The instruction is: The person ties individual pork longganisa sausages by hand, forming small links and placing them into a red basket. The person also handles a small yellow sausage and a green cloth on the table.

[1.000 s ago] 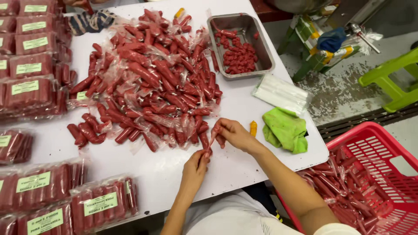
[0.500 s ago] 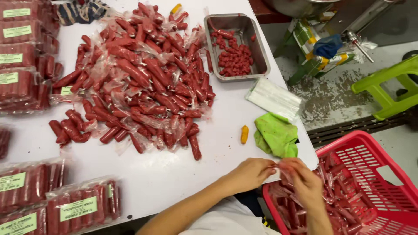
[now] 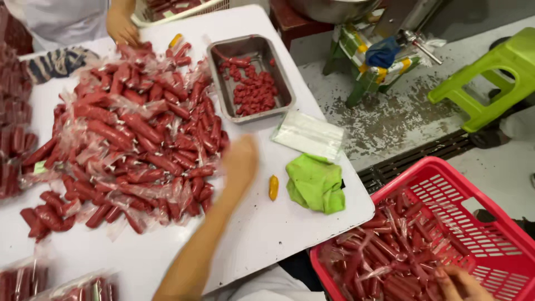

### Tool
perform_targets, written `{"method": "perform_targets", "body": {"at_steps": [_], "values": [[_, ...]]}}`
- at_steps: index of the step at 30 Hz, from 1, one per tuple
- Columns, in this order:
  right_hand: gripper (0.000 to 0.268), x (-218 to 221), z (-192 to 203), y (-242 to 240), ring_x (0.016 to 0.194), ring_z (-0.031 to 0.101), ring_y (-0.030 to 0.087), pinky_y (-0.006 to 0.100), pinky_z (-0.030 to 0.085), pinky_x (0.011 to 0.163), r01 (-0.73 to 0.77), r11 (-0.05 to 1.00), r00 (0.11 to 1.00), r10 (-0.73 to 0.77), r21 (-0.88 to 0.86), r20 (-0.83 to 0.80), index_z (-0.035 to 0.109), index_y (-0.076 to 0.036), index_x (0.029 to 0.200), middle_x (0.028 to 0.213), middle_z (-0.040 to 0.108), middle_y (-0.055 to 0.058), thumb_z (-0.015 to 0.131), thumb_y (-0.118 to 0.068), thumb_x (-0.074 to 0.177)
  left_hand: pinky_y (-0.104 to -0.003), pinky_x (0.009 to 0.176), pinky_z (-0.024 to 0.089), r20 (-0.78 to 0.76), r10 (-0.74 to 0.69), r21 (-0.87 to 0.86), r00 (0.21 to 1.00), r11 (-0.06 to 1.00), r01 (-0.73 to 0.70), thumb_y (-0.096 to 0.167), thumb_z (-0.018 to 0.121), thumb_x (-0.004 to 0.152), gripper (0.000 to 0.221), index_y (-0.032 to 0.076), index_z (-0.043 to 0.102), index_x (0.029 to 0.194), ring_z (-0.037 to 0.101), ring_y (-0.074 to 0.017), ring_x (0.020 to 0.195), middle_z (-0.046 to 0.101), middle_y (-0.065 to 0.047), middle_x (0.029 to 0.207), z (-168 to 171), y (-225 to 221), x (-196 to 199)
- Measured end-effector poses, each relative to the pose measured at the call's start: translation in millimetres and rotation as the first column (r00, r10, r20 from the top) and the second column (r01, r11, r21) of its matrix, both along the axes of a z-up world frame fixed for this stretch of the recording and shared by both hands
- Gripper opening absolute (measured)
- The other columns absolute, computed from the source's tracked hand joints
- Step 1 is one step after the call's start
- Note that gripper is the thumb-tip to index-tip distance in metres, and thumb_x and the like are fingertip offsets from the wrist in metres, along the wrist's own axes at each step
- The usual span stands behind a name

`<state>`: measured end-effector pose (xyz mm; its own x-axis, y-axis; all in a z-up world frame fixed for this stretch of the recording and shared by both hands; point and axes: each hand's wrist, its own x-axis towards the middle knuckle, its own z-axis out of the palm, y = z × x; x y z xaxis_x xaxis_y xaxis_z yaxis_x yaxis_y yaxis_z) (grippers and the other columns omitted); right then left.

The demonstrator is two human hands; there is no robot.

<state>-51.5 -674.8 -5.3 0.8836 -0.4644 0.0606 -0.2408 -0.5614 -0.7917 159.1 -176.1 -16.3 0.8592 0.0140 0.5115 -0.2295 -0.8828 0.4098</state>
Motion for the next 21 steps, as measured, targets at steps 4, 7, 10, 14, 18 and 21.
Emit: {"method": "perform_targets", "body": {"at_steps": [4,7,10,14,18,21], "values": [[0.031,41.7,39.4,58.5,0.074,0.076,0.015,0.027,0.062,0.069,-0.369,0.921,0.641,0.349,0.123,-0.684,0.081,-0.025,0.122,0.104,0.086,-0.001,0.064,-0.028,0.096,-0.058,0.073,0.057,-0.444,0.473,0.203,0.761,0.881,-0.428,0.038,0.051,0.106,0.044,0.001,0.051,0.131,0.068,-0.0475,0.092,0.060,-0.026,0.111,16.1,107.7,24.5],[0.036,58.9,-68.9,85.7,0.093,0.067,0.007,0.020,0.052,0.082,-0.665,0.696,0.371,0.621,0.270,-0.691,0.072,-0.034,0.131,0.117,0.075,-0.008,0.058,-0.033,0.097,-0.062,0.080,0.053,-0.420,0.425,0.115,0.802,0.902,-0.417,0.040,0.059,0.102,0.045,0.001,0.055,0.125,0.065,-0.0544,0.093,0.057,-0.029,0.113,6.4,127.6,16.9],[0.038,56.7,-175.5,62.0,0.130,0.063,0.017,0.030,0.043,0.114,-0.807,0.565,0.412,0.746,0.171,-0.524,0.070,-0.024,0.130,0.144,0.061,-0.001,0.061,-0.026,0.094,-0.054,0.083,0.049,-0.409,0.330,-0.147,0.851,0.896,-0.418,0.021,0.060,0.101,0.029,0.002,0.053,0.121,0.061,-0.0436,0.092,0.054,-0.023,0.112,28.9,123.1,-14.4],[0.037,54.9,-126.5,81.7,0.123,0.068,0.026,0.036,0.053,0.109,-0.795,0.589,0.435,0.387,-0.145,-0.813,0.068,-0.028,0.127,0.133,0.069,0.003,0.056,-0.036,0.093,-0.028,0.087,0.052,-0.305,0.134,-0.840,0.943,0.429,-0.333,-0.009,0.064,0.086,0.038,0.011,0.045,0.113,0.064,-0.0194,0.099,0.060,-0.010,0.110,34.8,134.0,-64.9],[0.032,61.8,16.4,179.2,0.106,0.077,0.018,0.032,0.054,0.097,-0.794,0.599,0.594,0.727,-0.103,-0.345,0.073,-0.017,0.120,0.119,0.080,0.002,0.058,-0.018,0.091,-0.041,0.050,0.059,-0.181,-0.123,-0.983,0.976,0.000,-0.183,-0.019,0.055,0.081,0.058,0.015,0.045,0.127,0.073,-0.0304,0.080,0.070,-0.018,0.109,26.2,88.5,-111.2],[0.035,59.1,82.8,274.4,0.094,0.072,0.016,0.029,0.054,0.087,-0.864,0.496,0.488,0.867,-0.085,0.097,0.064,-0.014,0.131,0.125,0.072,0.004,0.052,-0.015,0.099,-0.033,0.057,0.060,-0.029,-0.373,-0.999,0.927,-0.010,-0.035,0.003,0.067,0.093,0.031,0.004,0.055,0.122,0.074,-0.0308,0.077,0.076,-0.030,0.110,38.7,46.9,-150.4]]}}
